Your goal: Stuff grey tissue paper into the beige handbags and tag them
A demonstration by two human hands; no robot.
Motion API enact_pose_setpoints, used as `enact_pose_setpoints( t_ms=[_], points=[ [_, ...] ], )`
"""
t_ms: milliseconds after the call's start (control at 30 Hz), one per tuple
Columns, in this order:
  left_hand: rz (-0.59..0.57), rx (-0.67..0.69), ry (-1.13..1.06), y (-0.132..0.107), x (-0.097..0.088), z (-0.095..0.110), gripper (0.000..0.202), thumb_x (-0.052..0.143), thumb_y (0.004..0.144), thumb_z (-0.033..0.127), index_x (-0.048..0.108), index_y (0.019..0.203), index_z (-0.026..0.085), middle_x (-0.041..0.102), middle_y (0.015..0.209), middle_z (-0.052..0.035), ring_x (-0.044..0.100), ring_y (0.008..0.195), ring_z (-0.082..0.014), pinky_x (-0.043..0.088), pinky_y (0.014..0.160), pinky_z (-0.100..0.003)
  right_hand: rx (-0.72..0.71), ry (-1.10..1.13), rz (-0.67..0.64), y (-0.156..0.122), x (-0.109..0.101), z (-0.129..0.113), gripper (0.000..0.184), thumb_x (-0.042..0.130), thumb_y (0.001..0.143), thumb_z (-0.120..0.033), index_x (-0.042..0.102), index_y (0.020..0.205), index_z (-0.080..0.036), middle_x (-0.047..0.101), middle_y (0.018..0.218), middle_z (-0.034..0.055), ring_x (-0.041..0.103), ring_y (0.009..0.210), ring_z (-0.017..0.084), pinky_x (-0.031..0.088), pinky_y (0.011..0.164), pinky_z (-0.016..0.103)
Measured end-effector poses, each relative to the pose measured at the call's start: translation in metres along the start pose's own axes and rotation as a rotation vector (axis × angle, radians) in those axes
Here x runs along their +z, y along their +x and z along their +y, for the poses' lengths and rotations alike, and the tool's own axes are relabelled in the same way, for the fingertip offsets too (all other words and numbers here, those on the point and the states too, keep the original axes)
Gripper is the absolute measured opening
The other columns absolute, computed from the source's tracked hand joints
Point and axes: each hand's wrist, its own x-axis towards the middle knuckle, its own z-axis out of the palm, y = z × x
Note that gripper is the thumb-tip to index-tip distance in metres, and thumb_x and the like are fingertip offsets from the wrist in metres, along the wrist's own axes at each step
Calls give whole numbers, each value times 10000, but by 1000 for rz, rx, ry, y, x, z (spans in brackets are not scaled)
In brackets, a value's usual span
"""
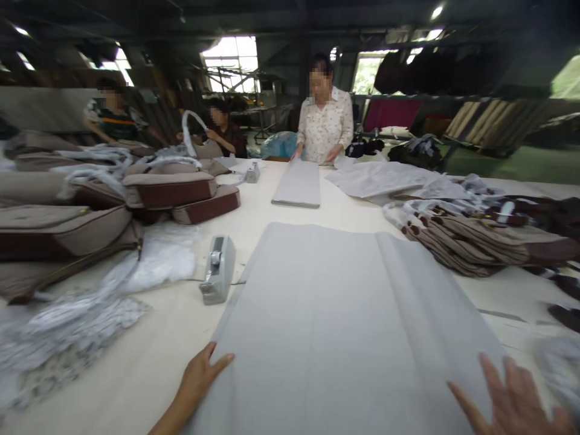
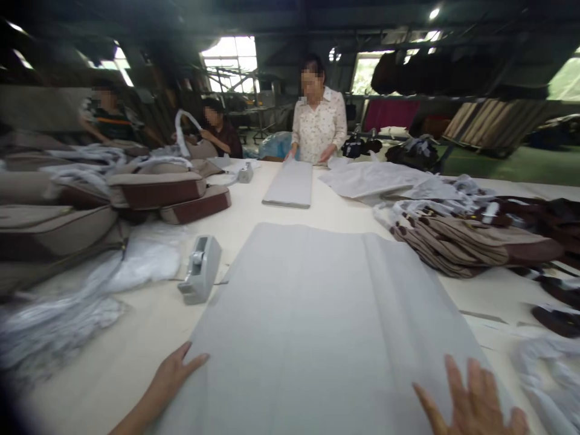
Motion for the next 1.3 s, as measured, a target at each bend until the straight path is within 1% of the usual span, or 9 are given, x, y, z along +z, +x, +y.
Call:
enact_pose_setpoints(
  t_ms=[167,333,533,700,800,900,1067,1200,1300],
  points=[
    [72,36,-68,-3,-8,3,378,588,672,513,607,850,180,698,900,-49,626,908,-282,490,775,-324,-263,-24,-209,-11,62,-73,612,470,741,-543,469,1314,-328,399,1411,105,291,1324,358,292,943,641],
    [92,34,-52,6,-12,4,363,568,691,517,585,809,174,668,805,-13,612,803,-237,474,709,-298,-214,-218,-156,-8,77,-69,674,388,790,-571,318,1413,-326,317,1460,100,242,1336,390,206,956,690],
    [110,-12,68,10,-4,-5,372,582,686,535,554,781,177,628,763,-23,578,770,-227,431,684,-294,-199,-330,-165,-14,71,-74,692,298,862,-563,303,1421,-156,262,1452,238,171,1346,426,145,912,750],
    [135,-20,128,3,-3,-10,369,571,718,492,559,887,165,641,868,-65,588,811,-223,426,741,-320,-378,-338,-38,-79,66,-138,658,255,913,-535,256,1437,-137,100,1505,225,50,1383,382,90,977,716],
    [146,-18,131,1,-2,-12,418,535,728,530,555,924,162,646,900,-64,594,824,-225,433,731,-313,-548,-314,-137,-133,91,-171,682,382,869,-563,330,1411,-152,113,1505,218,49,1381,389,49,992,705],
    [122,-4,138,1,-3,-11,432,522,710,561,566,887,169,645,849,-41,592,788,-222,433,701,-301,-551,-330,-232,-160,119,-184,712,479,822,-576,365,1397,-174,190,1486,219,75,1375,403,22,985,713],
    [101,3,146,-3,-8,-4,463,488,702,597,567,863,171,648,815,-35,597,792,-233,433,707,-309,-569,-331,-274,-142,103,-156,681,392,851,-604,321,1416,-231,211,1492,161,143,1374,371,99,1010,678],
    [104,-32,168,-2,-12,-6,500,483,688,633,585,864,176,669,793,-43,620,785,-259,448,702,-334,-285,-489,-42,-114,74,-100,642,394,880,-512,340,1408,-150,144,1499,204,77,1386,360,39,1026,664],
    [114,-45,202,-8,-14,-3,500,498,680,636,606,844,176,680,735,-43,636,739,-273,470,662,-350,-171,-540,-44,-97,73,-64,688,456,857,-518,333,1408,-124,183,1478,242,83,1381,377,-13,1019,668]
  ],
)
